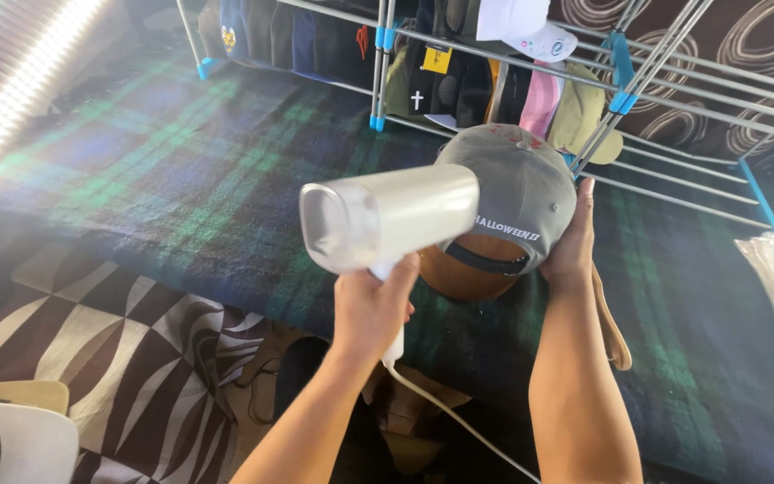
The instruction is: Brushing and steaming baseball caps on a wooden form to finish or reshape them.
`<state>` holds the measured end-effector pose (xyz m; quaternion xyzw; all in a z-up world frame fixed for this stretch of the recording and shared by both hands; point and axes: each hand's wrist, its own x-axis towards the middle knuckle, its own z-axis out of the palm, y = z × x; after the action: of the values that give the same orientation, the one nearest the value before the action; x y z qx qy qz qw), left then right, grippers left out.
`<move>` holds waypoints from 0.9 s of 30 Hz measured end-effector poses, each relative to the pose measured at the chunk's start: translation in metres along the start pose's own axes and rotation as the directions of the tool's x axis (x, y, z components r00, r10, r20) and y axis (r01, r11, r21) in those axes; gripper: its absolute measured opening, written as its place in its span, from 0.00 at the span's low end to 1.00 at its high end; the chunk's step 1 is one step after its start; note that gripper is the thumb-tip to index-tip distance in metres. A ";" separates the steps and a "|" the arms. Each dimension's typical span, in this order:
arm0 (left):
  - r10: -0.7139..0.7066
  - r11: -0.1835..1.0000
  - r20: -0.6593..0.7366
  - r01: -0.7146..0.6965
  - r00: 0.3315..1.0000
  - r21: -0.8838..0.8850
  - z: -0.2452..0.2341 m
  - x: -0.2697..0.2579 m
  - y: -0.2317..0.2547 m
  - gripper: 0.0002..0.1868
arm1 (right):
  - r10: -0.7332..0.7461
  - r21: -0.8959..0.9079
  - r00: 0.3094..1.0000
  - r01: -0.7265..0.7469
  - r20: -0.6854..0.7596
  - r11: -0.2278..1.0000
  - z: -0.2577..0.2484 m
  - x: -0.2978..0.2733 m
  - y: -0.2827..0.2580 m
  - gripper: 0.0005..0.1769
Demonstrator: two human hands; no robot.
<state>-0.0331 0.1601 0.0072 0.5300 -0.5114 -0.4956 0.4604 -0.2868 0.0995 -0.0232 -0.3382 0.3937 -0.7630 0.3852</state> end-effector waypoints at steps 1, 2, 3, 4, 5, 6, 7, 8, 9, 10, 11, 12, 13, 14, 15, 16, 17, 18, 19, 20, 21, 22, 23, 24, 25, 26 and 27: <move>0.002 1.000 0.003 -0.002 1.000 0.000 0.000 0.009 -0.001 0.26 | -0.003 0.000 1.000 0.003 -0.003 1.000 -0.008 0.004 0.002 0.33; -0.027 0.997 0.000 0.027 1.000 -0.071 -0.001 0.017 -0.001 0.20 | -0.002 0.012 1.000 0.002 0.014 1.000 -0.014 0.008 0.006 0.33; -0.055 0.988 -0.001 0.054 0.998 -0.142 -0.003 0.026 -0.002 0.20 | -0.002 0.023 1.000 0.001 0.030 1.000 -0.020 0.012 0.010 0.33; -0.054 0.989 0.000 0.053 0.999 -0.139 -0.004 0.034 -0.007 0.20 | -0.002 0.026 1.000 0.002 0.028 1.000 -0.024 0.015 0.012 0.33; -0.054 0.973 0.005 0.054 0.999 -0.224 -0.005 0.042 -0.012 0.20 | 0.000 0.016 0.999 -0.001 0.049 1.000 -0.028 0.019 0.013 0.34; -0.055 0.950 0.010 0.056 0.998 -0.309 -0.006 0.051 -0.018 0.20 | 0.004 0.003 0.998 -0.004 0.069 1.000 -0.032 0.021 0.014 0.35; -0.055 0.950 0.011 0.056 0.998 -0.307 -0.007 0.057 -0.022 0.20 | 0.003 0.005 0.998 -0.004 0.067 1.000 -0.028 0.019 0.012 0.35; -0.072 0.945 0.019 0.075 0.997 -0.318 -0.009 0.063 -0.027 0.21 | 0.002 0.002 0.998 -0.002 0.058 1.000 -0.025 0.017 0.010 0.35; -0.090 0.940 0.027 0.094 0.996 -0.329 -0.011 0.069 -0.032 0.22 | 0.001 -0.001 0.999 -0.001 0.050 1.000 -0.021 0.014 0.008 0.35; -0.090 0.940 0.023 0.093 0.996 -0.329 -0.012 0.073 -0.039 0.22 | 0.003 0.000 0.999 -0.003 0.053 1.000 -0.012 0.007 0.003 0.35; -0.125 0.935 0.043 0.132 0.991 -0.328 -0.013 0.077 -0.044 0.24 | -0.012 0.012 0.998 0.011 0.064 1.000 -0.001 0.000 -0.002 0.34; -0.157 0.930 0.065 0.169 0.986 -0.327 -0.013 0.081 -0.050 0.26 | -0.030 0.025 0.997 0.028 0.074 0.999 0.008 -0.008 -0.008 0.33; -0.155 0.930 0.062 0.167 0.986 -0.328 -0.016 0.083 -0.054 0.26 | -0.031 0.026 0.997 0.029 0.076 0.999 0.010 -0.008 -0.008 0.33; -0.177 0.934 0.068 0.189 0.982 -0.304 -0.018 0.085 -0.057 0.27 | -0.031 0.027 0.996 0.029 0.081 0.999 0.011 -0.008 -0.008 0.33; -0.198 0.936 0.073 0.211 0.977 -0.280 -0.020 0.087 -0.061 0.28 | -0.031 0.029 0.996 0.029 0.086 0.999 0.012 -0.008 -0.008 0.34; -0.197 0.935 0.073 0.210 0.978 -0.285 -0.022 0.083 -0.058 0.28 | -0.033 0.025 0.995 0.030 0.090 0.999 0.008 -0.005 -0.007 0.34; -0.166 0.960 0.053 0.174 0.985 -0.219 -0.025 0.080 -0.055 0.26 | -0.029 -0.006 0.995 0.030 0.090 1.000 0.004 -0.003 -0.004 0.34; -0.135 0.979 0.035 0.139 0.990 -0.151 -0.027 0.076 -0.052 0.25 | -0.025 -0.039 0.996 0.029 0.091 0.999 -0.001 0.000 -0.002 0.35; -0.135 0.978 0.035 0.139 0.990 -0.157 -0.025 0.069 -0.054 0.25 | -0.026 -0.044 0.995 0.030 0.095 0.999 -0.003 -0.001 -0.001 0.35; -0.147 0.969 0.014 0.147 0.989 -0.201 -0.024 0.063 -0.053 0.24 | -0.017 -0.041 0.995 0.021 0.094 0.999 -0.005 0.000 0.000 0.37; -0.159 0.957 -0.006 0.153 0.987 -0.245 -0.022 0.058 -0.053 0.23 | -0.008 -0.039 0.996 0.011 0.093 0.999 -0.006 0.002 0.001 0.38; -0.160 0.958 0.000 0.155 0.987 -0.242 -0.022 0.051 -0.053 0.23 | -0.009 -0.040 0.996 0.012 0.088 0.999 -0.007 0.005 0.001 0.38; -0.122 0.952 -0.006 0.116 0.992 -0.285 -0.021 0.045 -0.054 0.21 | -0.007 -0.040 0.997 0.009 0.070 0.999 -0.009 0.007 0.001 0.37; -0.095 0.941 -0.014 0.085 0.995 -0.327 -0.021 0.035 -0.058 0.19 | 0.006 -0.044 0.999 -0.003 0.052 0.999 -0.011 0.006 0.003 0.36; -0.107 0.941 -0.010 0.098 0.994 -0.325 -0.018 0.027 -0.058 0.19 | 0.015 -0.049 0.999 -0.012 0.044 0.999 -0.012 0.003 0.002 0.36; -0.070 0.979 -0.009 0.067 0.997 -0.192 -0.017 0.021 -0.056 0.19 | 0.016 -0.039 0.999 -0.014 0.046 0.999 -0.008 0.002 0.001 0.36; -0.035 0.998 -0.002 0.035 0.999 -0.054 -0.016 0.014 -0.053 0.28 | 0.017 -0.029 0.999 -0.016 0.048 0.999 -0.004 0.001 -0.002 0.36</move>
<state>-0.0124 0.1482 -0.0448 0.5269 -0.4879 -0.5165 0.4664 -0.2908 0.1006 -0.0235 -0.3586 0.3980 -0.7458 0.3960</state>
